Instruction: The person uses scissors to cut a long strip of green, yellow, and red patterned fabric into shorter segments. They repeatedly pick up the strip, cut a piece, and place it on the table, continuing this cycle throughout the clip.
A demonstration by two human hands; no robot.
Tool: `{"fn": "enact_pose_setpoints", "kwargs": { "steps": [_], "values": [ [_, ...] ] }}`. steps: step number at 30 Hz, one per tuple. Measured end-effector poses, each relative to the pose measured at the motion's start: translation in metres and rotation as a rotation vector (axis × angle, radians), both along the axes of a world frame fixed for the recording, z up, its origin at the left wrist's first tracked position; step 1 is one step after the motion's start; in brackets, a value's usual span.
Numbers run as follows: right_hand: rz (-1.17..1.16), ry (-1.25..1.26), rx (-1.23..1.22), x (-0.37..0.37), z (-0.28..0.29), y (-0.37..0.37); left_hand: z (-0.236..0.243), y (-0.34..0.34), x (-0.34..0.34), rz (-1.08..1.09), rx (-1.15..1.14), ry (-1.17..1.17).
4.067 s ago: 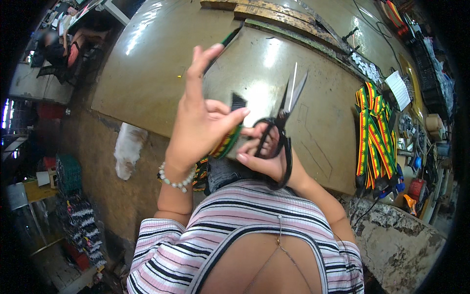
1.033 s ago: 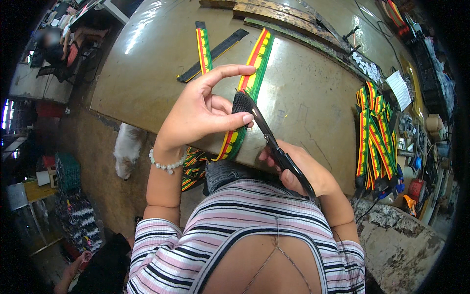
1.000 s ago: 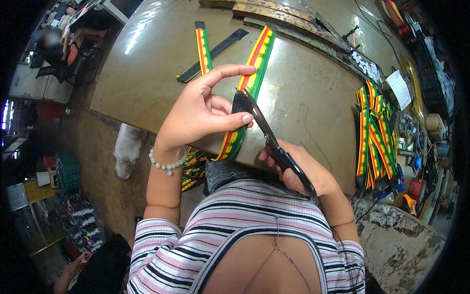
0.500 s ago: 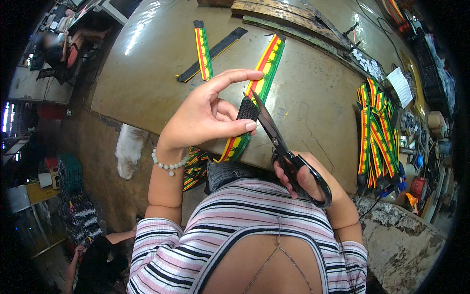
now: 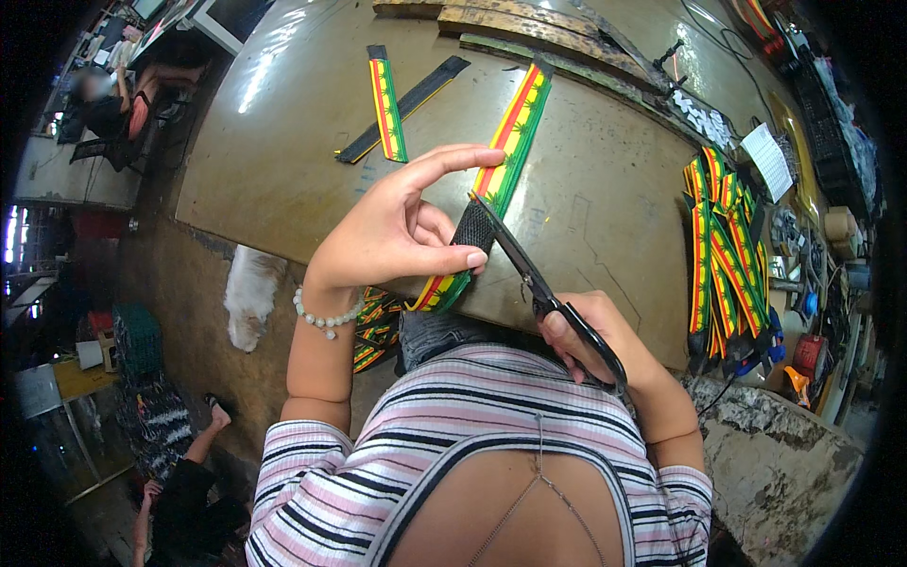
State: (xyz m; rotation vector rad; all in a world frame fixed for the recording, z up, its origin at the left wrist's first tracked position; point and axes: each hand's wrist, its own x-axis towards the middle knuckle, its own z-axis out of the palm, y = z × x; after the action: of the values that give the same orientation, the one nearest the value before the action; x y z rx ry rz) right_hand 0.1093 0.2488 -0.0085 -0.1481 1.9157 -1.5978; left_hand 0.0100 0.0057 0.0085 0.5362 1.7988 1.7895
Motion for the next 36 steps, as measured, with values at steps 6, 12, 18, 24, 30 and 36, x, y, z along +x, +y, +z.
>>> {"fn": "enact_pose_setpoints", "kwargs": {
  "steps": [6, 12, 18, 24, 30, 36],
  "values": [
    [-0.002, 0.093, 0.111, 0.000, 0.005, 0.001, 0.000, -0.005, 0.003, -0.031, -0.035, -0.005],
    [0.042, 0.074, 0.158, 0.004, 0.012, 0.004, 0.007, -0.005, 0.012, -0.044, -0.045, -0.016],
    [0.020, 0.076, 0.122, 0.001, -0.012, 0.006, -0.005, -0.022, 0.012, 0.110, -0.027, 0.079],
    [-0.226, -0.117, -0.016, -0.007, -0.039, -0.022, -0.007, -0.042, -0.015, 0.495, -0.234, 0.209],
    [-0.300, 0.052, -0.361, -0.025, -0.045, -0.074, 0.005, 0.032, 0.019, 0.469, 0.022, 0.313],
    [-0.816, 0.416, -0.642, -0.064, -0.030, -0.032, -0.013, -0.005, 0.019, -0.109, -0.242, 0.355]
  ]
}}
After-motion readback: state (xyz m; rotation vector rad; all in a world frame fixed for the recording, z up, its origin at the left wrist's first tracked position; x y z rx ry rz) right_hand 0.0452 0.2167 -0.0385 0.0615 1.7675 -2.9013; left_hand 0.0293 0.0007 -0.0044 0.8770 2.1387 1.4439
